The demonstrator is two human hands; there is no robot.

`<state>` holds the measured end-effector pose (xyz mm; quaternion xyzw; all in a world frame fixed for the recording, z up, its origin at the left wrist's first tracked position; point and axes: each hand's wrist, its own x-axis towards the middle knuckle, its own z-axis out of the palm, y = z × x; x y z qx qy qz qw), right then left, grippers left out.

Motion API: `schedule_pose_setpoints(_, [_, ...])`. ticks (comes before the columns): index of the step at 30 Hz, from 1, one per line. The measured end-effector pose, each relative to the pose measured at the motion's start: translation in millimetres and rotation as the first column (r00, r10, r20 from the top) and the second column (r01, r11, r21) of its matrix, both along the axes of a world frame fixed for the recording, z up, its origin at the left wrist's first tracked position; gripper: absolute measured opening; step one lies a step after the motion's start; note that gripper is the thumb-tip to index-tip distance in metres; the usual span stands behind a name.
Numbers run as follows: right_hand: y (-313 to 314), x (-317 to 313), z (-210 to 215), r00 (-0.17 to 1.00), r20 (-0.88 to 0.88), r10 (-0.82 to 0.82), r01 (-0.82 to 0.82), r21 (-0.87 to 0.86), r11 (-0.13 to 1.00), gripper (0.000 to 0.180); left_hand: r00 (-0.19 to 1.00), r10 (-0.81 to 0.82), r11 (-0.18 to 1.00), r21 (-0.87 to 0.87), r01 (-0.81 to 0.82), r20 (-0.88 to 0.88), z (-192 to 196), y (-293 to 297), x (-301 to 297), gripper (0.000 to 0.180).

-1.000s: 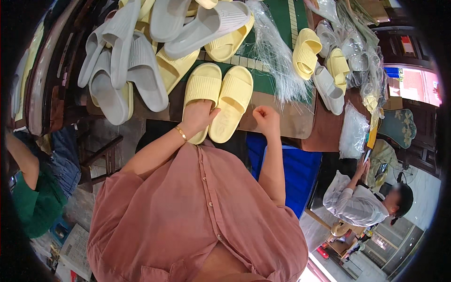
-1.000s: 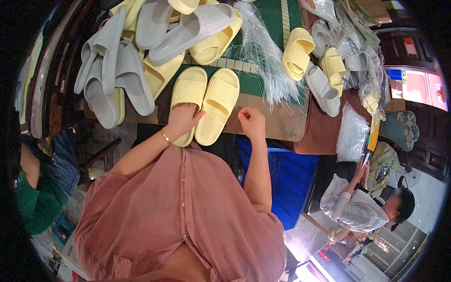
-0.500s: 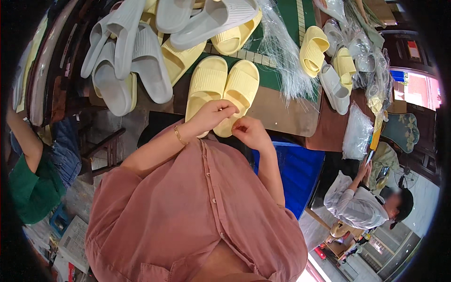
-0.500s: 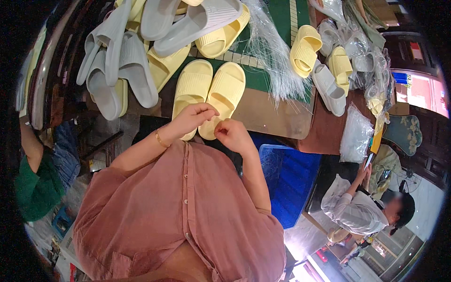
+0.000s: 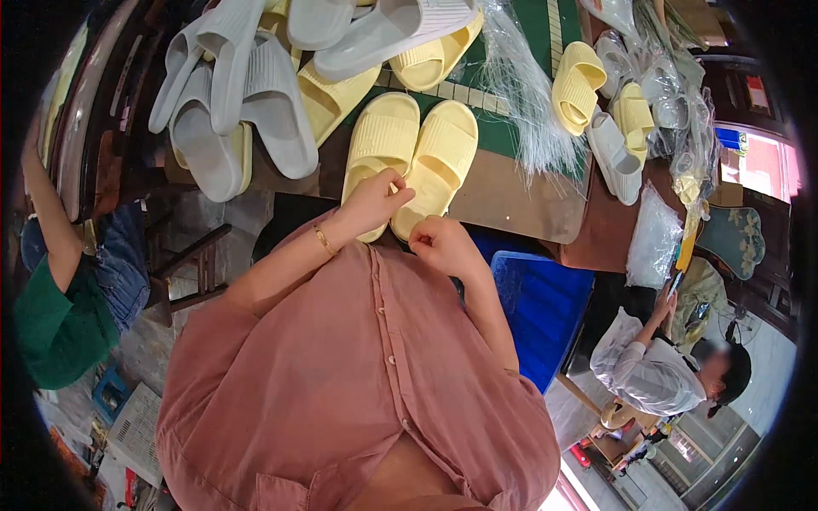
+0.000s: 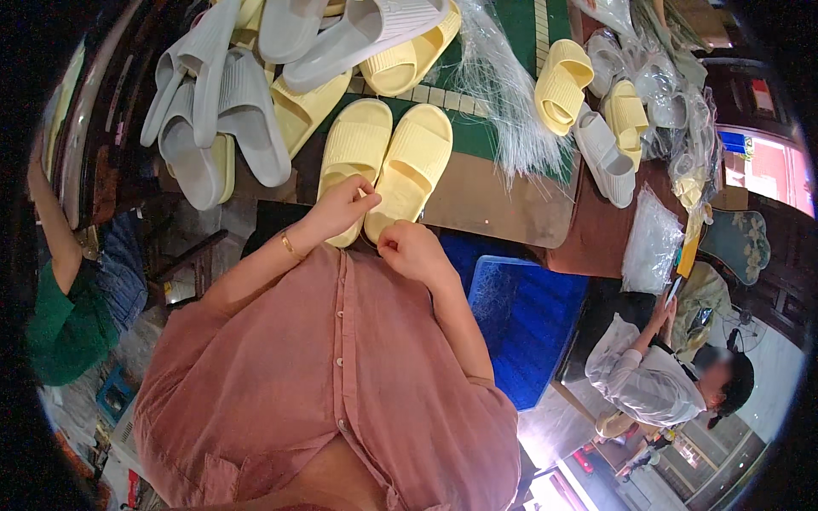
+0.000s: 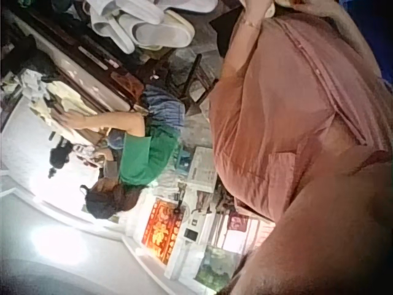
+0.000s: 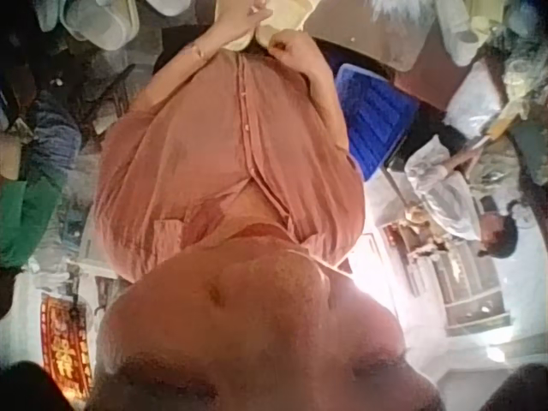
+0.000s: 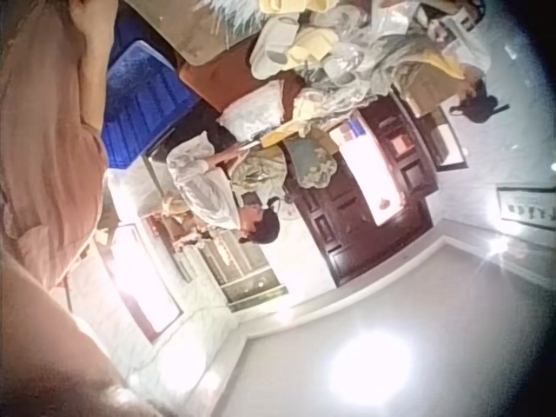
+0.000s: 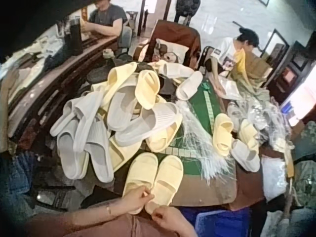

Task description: The person pairs slippers together by hand, securing them with plastic fasteners, and arranges the joined slippers on the table.

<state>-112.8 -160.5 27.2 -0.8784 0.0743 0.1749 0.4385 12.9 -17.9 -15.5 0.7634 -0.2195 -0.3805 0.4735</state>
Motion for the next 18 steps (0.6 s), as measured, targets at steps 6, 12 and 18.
schedule_pose_setpoints(6, [4.1,-1.5,2.8,0.999,0.025,0.034,-0.032,-0.072,0.997,0.011,0.911,-0.078,0.973,0.228,-0.018,0.406,6.9,15.0,4.1,0.024])
schedule_pose_setpoints(12, [3.6,2.9,8.8,0.99,0.126,-0.064,0.095,-0.257,0.962,0.008,0.894,-0.006,0.983,0.165,-0.076,0.448,3.6,44.0,4.9,0.022])
schedule_pose_setpoints(18, [7.6,8.7,2.4,0.893,0.406,-0.197,0.333,-0.298,0.895,0.004,0.913,-0.209,0.938,0.337,0.085,0.35,17.8,73.4,-4.0,0.029])
